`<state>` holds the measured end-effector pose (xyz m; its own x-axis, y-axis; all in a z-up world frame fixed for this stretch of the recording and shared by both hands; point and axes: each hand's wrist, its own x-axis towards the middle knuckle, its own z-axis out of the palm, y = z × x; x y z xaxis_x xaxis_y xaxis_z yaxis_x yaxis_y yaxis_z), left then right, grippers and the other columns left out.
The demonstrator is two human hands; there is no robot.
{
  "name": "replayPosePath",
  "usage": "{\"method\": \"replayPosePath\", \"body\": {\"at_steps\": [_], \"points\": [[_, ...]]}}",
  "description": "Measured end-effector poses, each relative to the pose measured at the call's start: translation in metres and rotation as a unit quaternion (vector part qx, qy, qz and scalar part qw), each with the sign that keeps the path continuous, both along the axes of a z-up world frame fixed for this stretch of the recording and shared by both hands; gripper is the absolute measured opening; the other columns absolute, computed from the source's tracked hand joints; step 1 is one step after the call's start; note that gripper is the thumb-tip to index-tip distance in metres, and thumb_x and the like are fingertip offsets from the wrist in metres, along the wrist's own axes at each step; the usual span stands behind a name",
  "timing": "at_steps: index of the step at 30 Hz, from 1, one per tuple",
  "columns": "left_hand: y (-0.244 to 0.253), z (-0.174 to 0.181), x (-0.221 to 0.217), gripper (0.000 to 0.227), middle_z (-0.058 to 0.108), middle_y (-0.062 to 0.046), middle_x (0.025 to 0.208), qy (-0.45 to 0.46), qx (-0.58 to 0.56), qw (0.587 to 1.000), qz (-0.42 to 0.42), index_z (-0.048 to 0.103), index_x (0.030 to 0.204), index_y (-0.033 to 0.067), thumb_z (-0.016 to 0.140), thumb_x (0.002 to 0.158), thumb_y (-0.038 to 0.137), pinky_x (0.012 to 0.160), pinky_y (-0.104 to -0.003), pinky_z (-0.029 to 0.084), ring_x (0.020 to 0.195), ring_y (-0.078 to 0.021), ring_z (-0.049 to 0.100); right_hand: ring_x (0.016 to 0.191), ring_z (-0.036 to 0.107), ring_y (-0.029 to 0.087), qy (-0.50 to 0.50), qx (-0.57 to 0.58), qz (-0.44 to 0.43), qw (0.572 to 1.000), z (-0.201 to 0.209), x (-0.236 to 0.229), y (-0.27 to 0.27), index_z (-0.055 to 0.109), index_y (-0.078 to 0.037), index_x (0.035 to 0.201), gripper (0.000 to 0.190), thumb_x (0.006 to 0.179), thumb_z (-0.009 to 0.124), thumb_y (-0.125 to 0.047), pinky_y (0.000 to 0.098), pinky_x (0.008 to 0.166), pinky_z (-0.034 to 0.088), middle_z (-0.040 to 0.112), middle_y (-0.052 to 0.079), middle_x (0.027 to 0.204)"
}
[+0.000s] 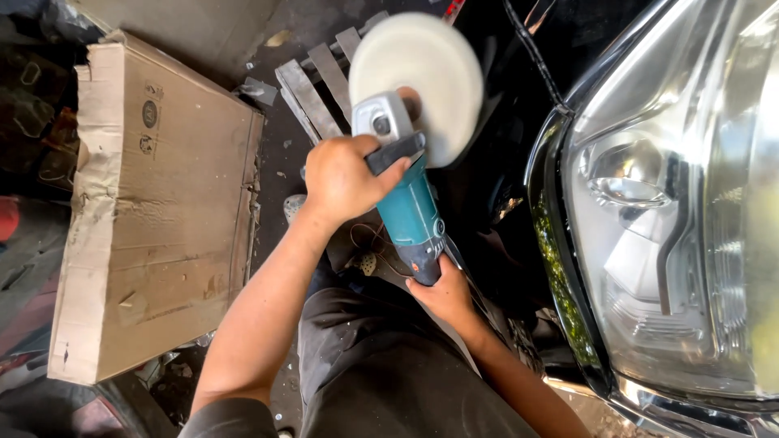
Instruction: The person polishes the front bumper and fender of a black car with a power polisher.
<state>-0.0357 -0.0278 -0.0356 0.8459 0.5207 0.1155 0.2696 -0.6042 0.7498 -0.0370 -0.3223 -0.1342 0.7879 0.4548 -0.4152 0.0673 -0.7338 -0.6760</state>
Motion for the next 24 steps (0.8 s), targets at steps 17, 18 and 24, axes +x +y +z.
{"method": "replayPosePath", "body": {"at_steps": [17,18,24], "points": [[-0.048,-0.110,-0.055,0.041,0.065,-0.015,0.061,0.074,-0.115,0.987,0.079,0.070,0.067,0.0093,0.083,0.076,0.046,0.056,-0.044,0.053,0.058,-0.0359,0.066,0.091,0.076,0.035,0.069,-0.159,0.082,0.981,-0.029,-0.019,-0.042,0.065,-0.004,0.112,0.056,0.067,0.083,-0.032,0.0418,0.081,0.059,0.077,0.018,0.099],[-0.047,-0.100,-0.053,0.040,0.065,-0.015,0.061,0.058,-0.091,0.991,0.077,0.070,0.067,0.0092,0.084,0.075,0.045,0.055,-0.045,0.052,0.058,-0.0364,0.066,0.091,0.076,0.034,0.066,-0.160,0.076,0.982,-0.025,-0.019,-0.040,0.065,-0.003,0.112,0.057,0.067,0.084,-0.032,0.0412,0.082,0.059,0.077,0.018,0.099],[-0.034,-0.026,-0.031,0.040,0.064,-0.014,0.062,-0.039,-0.020,0.999,0.027,0.065,0.063,0.0081,0.086,0.075,0.040,0.054,-0.044,0.051,0.058,-0.0360,0.065,0.090,0.076,0.033,-0.003,-0.086,0.042,0.995,0.010,-0.012,-0.026,0.067,-0.006,0.113,0.054,0.068,0.084,-0.030,0.0398,0.082,0.059,0.078,0.017,0.098]]}}
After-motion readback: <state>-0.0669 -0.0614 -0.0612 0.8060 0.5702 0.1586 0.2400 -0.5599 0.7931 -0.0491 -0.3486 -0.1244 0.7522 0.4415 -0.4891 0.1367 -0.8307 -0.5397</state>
